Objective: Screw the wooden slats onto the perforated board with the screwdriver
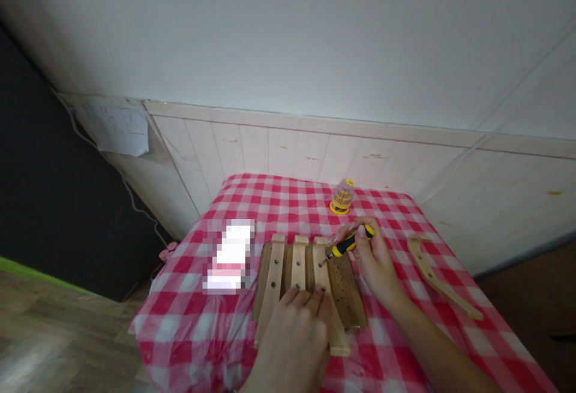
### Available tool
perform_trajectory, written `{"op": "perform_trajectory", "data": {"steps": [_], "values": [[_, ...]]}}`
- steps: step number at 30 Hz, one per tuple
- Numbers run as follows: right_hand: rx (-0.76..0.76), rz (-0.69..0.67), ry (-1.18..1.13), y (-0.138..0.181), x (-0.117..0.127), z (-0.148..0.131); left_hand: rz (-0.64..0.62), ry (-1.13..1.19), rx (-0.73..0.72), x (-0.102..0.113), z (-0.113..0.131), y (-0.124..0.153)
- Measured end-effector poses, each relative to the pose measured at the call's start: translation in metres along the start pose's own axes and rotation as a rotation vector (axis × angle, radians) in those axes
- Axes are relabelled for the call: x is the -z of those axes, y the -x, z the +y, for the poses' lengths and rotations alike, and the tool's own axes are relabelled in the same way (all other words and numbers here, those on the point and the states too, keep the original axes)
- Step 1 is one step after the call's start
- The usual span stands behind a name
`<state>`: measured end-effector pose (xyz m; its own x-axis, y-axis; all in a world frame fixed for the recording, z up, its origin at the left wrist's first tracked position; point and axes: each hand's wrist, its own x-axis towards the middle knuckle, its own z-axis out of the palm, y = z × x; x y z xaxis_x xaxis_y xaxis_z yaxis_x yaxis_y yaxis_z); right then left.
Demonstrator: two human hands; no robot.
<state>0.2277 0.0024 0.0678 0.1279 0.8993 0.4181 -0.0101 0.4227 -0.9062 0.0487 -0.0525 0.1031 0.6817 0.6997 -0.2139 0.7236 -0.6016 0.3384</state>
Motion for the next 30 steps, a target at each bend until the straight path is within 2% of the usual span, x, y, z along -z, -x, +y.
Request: {"op": "perform_trajectory", "data": {"steps": [6, 12, 20, 24, 30], "values": [[0.055, -0.048, 0.084, 0.0, -0.002, -0.005, 0.036, 0.031, -0.003, -0.001, 0.0, 0.001], [0.133, -0.156, 0.232, 0.004, -0.005, -0.01, 0.048, 0.015, -0.016, 0.001, 0.001, 0.001], [0.189, -0.106, 0.437, 0.009, -0.003, -0.008, 0.053, -0.038, -0.032, -0.005, -0.001, 0.001], [0.256, -0.134, 0.541, 0.01, -0.002, -0.008, 0.049, 0.003, -0.019, -0.001, 0.0, 0.001], [0.294, -0.164, 0.576, 0.009, -0.006, -0.01, 0.072, -0.007, -0.067, 0.0, -0.002, -0.001]]}}
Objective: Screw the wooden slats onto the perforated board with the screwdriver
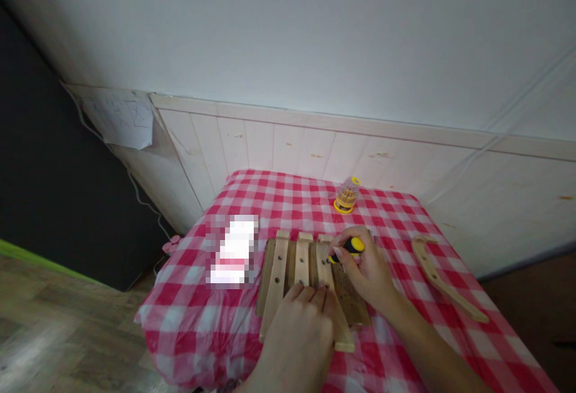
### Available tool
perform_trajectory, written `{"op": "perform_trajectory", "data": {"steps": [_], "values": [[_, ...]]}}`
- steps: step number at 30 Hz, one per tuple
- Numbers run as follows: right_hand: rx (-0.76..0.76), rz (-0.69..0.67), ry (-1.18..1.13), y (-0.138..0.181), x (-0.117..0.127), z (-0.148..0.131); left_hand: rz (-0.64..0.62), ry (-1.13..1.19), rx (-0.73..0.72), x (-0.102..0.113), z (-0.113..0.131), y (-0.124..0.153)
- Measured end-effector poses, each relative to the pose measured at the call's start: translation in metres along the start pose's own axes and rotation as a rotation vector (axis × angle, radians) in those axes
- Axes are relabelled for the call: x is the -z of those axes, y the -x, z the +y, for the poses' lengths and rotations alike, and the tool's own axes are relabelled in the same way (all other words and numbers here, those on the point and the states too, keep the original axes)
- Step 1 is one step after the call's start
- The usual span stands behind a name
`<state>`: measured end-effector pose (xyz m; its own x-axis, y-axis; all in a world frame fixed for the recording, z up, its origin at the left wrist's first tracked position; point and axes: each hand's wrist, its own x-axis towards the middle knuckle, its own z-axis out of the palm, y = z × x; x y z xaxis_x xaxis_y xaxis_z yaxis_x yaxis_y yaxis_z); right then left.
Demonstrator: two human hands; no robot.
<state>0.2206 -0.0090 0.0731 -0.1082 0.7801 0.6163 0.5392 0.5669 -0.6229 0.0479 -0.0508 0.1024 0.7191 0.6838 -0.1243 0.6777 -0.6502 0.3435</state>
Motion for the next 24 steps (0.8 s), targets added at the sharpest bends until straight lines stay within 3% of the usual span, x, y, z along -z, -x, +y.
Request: {"op": "perform_trajectory", "data": {"steps": [4, 12, 15, 20, 24], "values": [[-0.043, -0.006, -0.012, 0.0007, -0.0037, -0.0002, 0.035, -0.006, -0.016, -0.0036, -0.0015, 0.0], [-0.168, -0.067, -0.338, 0.0021, -0.0064, -0.0008, -0.043, -0.035, 0.008, 0.0027, 0.0018, -0.0001], [-0.182, -0.075, -0.371, 0.0025, -0.0058, -0.0019, -0.014, -0.015, -0.009, 0.0003, -0.0001, -0.0001], [-0.199, 0.001, -0.329, 0.0015, -0.0035, -0.0028, 0.048, 0.021, -0.001, -0.0066, -0.002, 0.0015], [-0.196, 0.083, -0.335, 0.0001, -0.0024, -0.0021, 0.028, 0.021, 0.029, -0.005, 0.0, 0.002]]}}
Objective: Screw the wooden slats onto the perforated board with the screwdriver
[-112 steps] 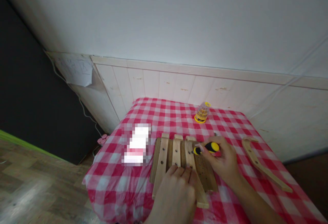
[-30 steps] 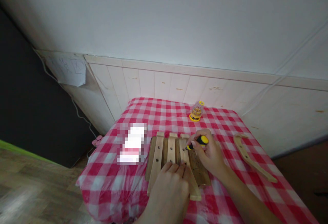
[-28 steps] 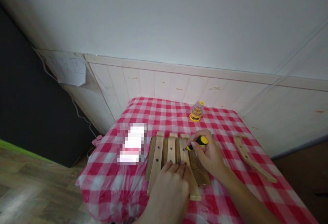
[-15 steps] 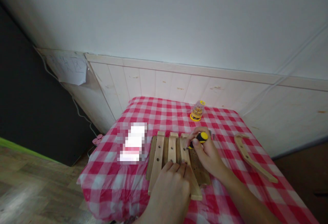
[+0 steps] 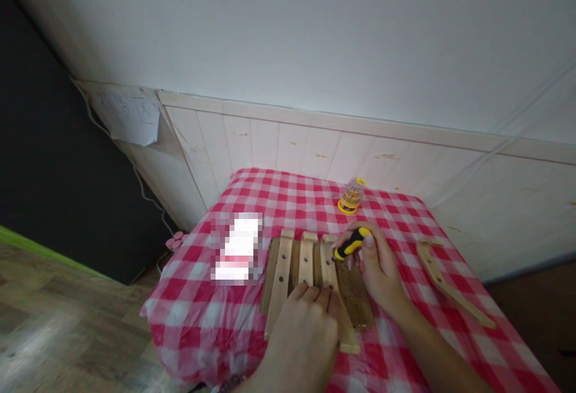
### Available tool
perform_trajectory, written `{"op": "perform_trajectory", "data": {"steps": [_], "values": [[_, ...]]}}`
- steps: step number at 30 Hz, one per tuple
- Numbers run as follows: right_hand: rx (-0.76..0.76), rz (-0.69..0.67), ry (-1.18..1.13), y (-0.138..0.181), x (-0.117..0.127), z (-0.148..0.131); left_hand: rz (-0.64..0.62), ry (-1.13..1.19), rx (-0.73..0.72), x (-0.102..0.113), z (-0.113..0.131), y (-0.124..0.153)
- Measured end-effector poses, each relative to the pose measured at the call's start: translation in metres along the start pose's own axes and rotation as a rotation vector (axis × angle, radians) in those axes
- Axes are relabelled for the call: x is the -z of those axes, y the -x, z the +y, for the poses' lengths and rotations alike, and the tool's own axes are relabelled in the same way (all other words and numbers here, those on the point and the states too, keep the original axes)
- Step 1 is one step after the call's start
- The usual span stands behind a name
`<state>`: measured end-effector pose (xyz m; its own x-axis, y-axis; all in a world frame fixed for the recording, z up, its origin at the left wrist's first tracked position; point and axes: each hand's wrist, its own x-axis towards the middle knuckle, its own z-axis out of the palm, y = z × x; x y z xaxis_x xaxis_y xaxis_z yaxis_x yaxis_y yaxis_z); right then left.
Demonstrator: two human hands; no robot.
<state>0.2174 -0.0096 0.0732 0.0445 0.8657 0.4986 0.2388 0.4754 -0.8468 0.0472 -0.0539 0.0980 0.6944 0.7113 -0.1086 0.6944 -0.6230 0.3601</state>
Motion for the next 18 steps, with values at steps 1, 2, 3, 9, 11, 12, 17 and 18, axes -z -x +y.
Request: {"op": "perform_trajectory", "data": {"steps": [1, 2, 3, 9, 11, 12, 17, 18], "values": [[0.007, 0.018, -0.007, 0.0, 0.0, 0.0, -0.014, -0.002, 0.01, 0.002, 0.001, 0.0], [0.012, 0.029, -0.016, -0.001, 0.0, 0.0, -0.033, -0.004, 0.02, 0.003, 0.001, 0.0], [0.018, 0.038, -0.026, -0.001, -0.001, 0.0, -0.052, -0.006, 0.028, 0.005, 0.002, 0.0], [0.057, 0.059, -0.07, -0.003, 0.0, -0.003, -0.104, -0.019, 0.03, 0.012, 0.004, -0.002], [0.067, 0.082, -0.056, -0.004, 0.003, -0.004, -0.097, -0.026, 0.018, 0.011, 0.004, -0.002], [0.07, 0.098, -0.048, -0.005, 0.005, -0.005, -0.09, -0.028, 0.013, 0.01, 0.004, -0.002], [0.043, 0.202, -0.007, -0.011, 0.014, -0.007, -0.097, -0.016, 0.022, 0.01, 0.003, 0.0], [0.03, 0.228, 0.0, -0.013, 0.016, -0.007, -0.103, -0.014, 0.027, 0.01, 0.004, 0.0]]}}
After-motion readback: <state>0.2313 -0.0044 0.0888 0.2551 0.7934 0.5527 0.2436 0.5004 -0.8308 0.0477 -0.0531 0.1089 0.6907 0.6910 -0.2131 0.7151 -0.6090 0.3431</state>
